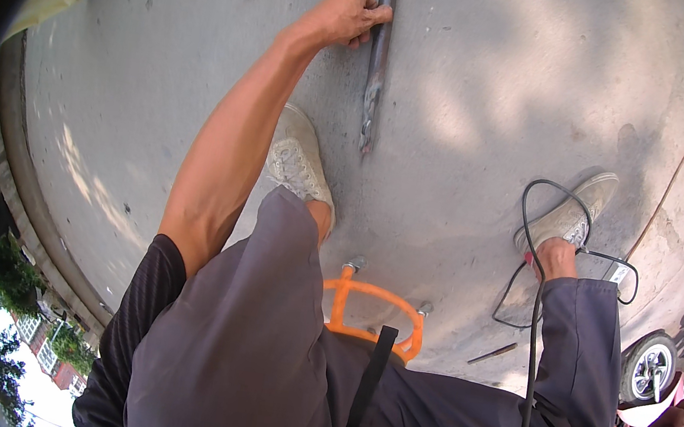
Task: The person uses a handheld angle grinder to cut a long metal rod lying on a concrete floor. They secure the rod with their left foot while operating the tool with both hands, creating sparks as the blade cuts through the metal. The person pauses to reposition the rod and the grinder, then continues cutting until the rod is severed into two pieces.
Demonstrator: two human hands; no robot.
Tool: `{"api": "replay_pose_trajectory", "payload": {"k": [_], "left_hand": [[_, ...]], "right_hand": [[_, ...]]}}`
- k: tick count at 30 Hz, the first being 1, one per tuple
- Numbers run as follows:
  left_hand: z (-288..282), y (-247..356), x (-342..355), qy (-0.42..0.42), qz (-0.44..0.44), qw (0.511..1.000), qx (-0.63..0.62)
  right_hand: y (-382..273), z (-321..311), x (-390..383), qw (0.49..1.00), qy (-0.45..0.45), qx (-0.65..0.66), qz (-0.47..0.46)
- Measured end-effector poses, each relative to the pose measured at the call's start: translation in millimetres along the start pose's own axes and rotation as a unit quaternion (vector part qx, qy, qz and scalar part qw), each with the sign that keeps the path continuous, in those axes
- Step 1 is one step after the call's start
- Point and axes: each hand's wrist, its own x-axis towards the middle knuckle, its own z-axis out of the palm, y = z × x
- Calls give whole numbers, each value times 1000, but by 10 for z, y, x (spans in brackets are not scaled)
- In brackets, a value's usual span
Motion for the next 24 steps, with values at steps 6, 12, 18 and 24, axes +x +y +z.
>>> {"api": "replay_pose_trajectory", "payload": {"k": [6, 12, 18, 24], "left_hand": [[-109, -70, -70, -28, -35, 997, -70], [-145, -34, -79, -28, -35, 997, -65], [-143, -140, -142, -33, -30, 992, -121], [-120, -192, -96, -38, -12, 989, -143]], "right_hand": [[-119, 62, 32, 991, 79, -106, 21], [-146, -34, 34, 996, 54, -64, 7], [-10, 47, 84, 996, 47, -72, 14], [449, 469, 96, 991, 62, -116, -28]]}}
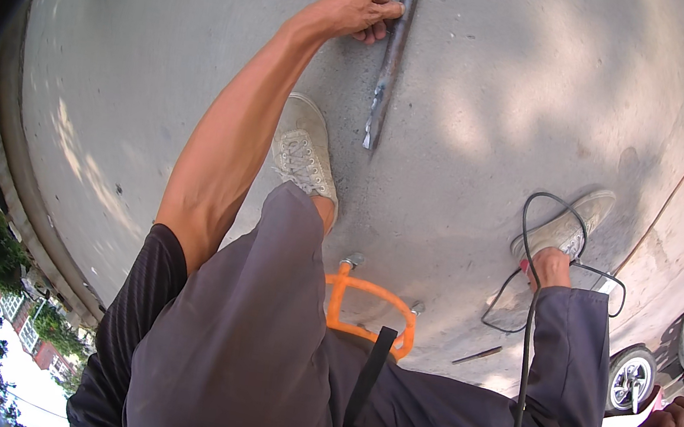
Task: The person uses a handheld angle grinder to cut a long metal rod lying on a concrete floor. They secure the rod with their left foot while operating the tool with both hands, creating sparks as the blade cuts through the metal. The person pauses to reposition the rod and the grinder, then continues cutting until the rod is severed into two pieces.
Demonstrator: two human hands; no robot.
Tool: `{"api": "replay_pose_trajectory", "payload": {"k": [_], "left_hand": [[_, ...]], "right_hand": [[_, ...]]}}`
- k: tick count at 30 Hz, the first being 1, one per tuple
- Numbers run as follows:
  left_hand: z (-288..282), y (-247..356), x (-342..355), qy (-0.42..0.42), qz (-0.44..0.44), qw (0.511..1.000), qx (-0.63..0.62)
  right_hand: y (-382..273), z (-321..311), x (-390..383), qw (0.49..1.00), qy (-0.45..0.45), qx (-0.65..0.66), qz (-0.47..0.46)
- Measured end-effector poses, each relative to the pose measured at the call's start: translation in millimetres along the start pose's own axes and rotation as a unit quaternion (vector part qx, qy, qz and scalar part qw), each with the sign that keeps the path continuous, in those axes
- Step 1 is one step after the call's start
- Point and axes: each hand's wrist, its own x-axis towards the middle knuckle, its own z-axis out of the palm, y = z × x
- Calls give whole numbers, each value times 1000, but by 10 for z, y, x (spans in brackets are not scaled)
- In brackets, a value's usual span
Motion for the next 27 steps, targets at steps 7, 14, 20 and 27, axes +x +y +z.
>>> {"api": "replay_pose_trajectory", "payload": {"k": [7, 14, 20, 27], "left_hand": [[-13, 19, -36, 5, -7, 1000, -3], [42, 59, -47, 16, 11, 999, 26], [249, 104, -20, 75, 49, 993, 76], [326, 178, 87, 82, 32, 979, 183]], "right_hand": [[35, 23, 67, 1000, -3, -17, -7], [-59, 19, 93, 999, 15, -31, 13], [30, 87, 137, 996, -63, -52, 22], [92, 212, 124, 999, -34, -18, 10]]}}
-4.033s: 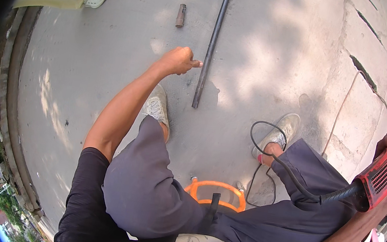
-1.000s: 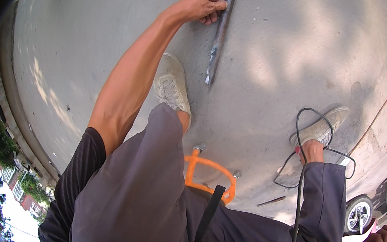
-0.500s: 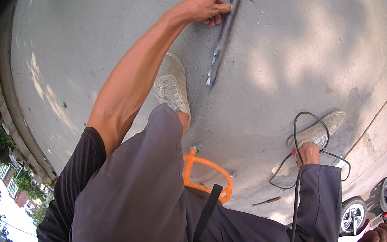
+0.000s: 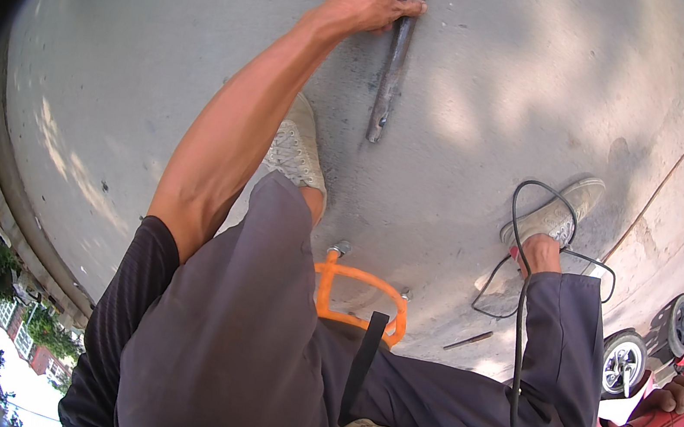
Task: The person uses a handheld angle grinder to cut a long metal rod lying on a concrete floor. They secure the rod with their left foot while operating the tool with both hands, creating sparks as the blade cuts through the metal. The person pauses to reposition the rod and the grinder, then continues cutting until the rod is severed into two pieces.
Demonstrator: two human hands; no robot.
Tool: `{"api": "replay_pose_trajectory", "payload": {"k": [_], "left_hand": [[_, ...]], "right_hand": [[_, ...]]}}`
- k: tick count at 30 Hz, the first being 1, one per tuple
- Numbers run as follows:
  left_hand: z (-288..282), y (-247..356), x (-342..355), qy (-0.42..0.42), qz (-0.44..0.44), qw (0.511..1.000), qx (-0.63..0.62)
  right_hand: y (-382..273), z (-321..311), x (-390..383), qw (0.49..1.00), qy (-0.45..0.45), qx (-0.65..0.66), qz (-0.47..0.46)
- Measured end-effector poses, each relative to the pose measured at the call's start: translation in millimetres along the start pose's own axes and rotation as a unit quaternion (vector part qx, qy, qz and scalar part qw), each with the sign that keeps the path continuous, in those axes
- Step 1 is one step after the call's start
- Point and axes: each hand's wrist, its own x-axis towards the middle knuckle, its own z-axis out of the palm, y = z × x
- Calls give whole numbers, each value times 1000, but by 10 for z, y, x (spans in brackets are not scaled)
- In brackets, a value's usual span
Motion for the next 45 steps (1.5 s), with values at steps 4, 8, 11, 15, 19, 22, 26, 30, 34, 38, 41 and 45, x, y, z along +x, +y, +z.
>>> {"api": "replay_pose_trajectory", "payload": {"k": [4, 8, 11, 15, 19, 22, 26, 30, 34, 38, 41, 45], "left_hand": [[35, -52, 13, 14, 9, 1000, -27], [30, -37, 8, 32, 14, 999, -1], [18, -42, 21, 28, 4, 999, -15], [27, -23, 5, 27, 18, 999, -3], [-24, -17, -89, 24, -15, 999, -36], [-84, -34, -183, 27, -19, 999, -42], [-188, -65, -659, 90, 7, 990, -109], [-438, -208, -1712, 91, -88, 974, -190], [-600, -712, -2667, 86, -199, 964, -155], [-371, -952, -3434, -4, -237, 964, -121], [-87, -825, -3842, -110, -197, 964, -139], [326, -441, -3987, -286, -96, 939, -167]], "right_hand": [[-14, -64, -14, 1000, -9, -11, -1], [-68, -171, -14, 1000, 11, 14, 2], [-56, -178, -37, 1000, 20, -4, 1], [126, -49, -61, 1000, 13, 11, 16], [398, 67, -80, 1000, 6, -4, 22], [605, -18, -111, 999, 18, -31, -10], [896, 18, -184, 999, 28, -29, -7], [1204, 63, -263, 991, 82, -101, -19], [1389, 226, -367, 980, 100, -169, 11], [1624, 232, -478, 989, 62, -135, 2], [2037, 224, -368, 990, 67, -126, 12], [2629, 327, -341, 975, 54, -216, -15]]}}
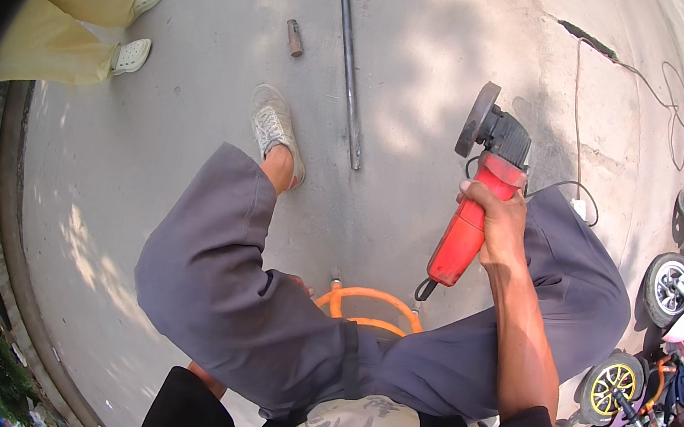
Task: The person uses a handheld angle grinder to cut a long metal rod lying on a concrete floor. They secure the rod with their left foot while operating the tool with both hands, creating sparks as the blade cuts through the metal. The person pauses to reposition the rod and the grinder, then continues cutting until the rod is severed into two pieces.
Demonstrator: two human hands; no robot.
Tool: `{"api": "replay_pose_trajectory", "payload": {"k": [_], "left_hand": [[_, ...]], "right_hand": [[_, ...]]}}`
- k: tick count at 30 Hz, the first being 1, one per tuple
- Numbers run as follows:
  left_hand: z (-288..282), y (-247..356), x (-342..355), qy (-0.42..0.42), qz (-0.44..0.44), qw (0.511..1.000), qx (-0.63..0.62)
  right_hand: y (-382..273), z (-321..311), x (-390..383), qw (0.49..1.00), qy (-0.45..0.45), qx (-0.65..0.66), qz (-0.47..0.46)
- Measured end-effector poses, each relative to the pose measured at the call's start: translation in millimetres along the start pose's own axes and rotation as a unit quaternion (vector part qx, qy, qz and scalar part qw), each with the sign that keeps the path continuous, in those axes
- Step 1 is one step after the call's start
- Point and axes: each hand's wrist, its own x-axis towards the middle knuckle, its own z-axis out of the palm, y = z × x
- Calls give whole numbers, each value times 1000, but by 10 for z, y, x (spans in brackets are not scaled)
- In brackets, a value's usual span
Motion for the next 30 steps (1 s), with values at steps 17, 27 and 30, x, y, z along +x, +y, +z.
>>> {"api": "replay_pose_trajectory", "payload": {"k": [17, 27, 30], "left_hand": [[814, 618, 1502, -22, 144, 976, -160], [463, 683, 1362, 21, 128, 979, -154], [424, 597, 1239, 23, 120, 975, -186]], "right_hand": [[1491, 756, 583, 922, -50, -380, 46], [1450, 1051, 688, 922, -35, -364, 129], [1338, 1227, 568, 916, -38, -375, 134]]}}
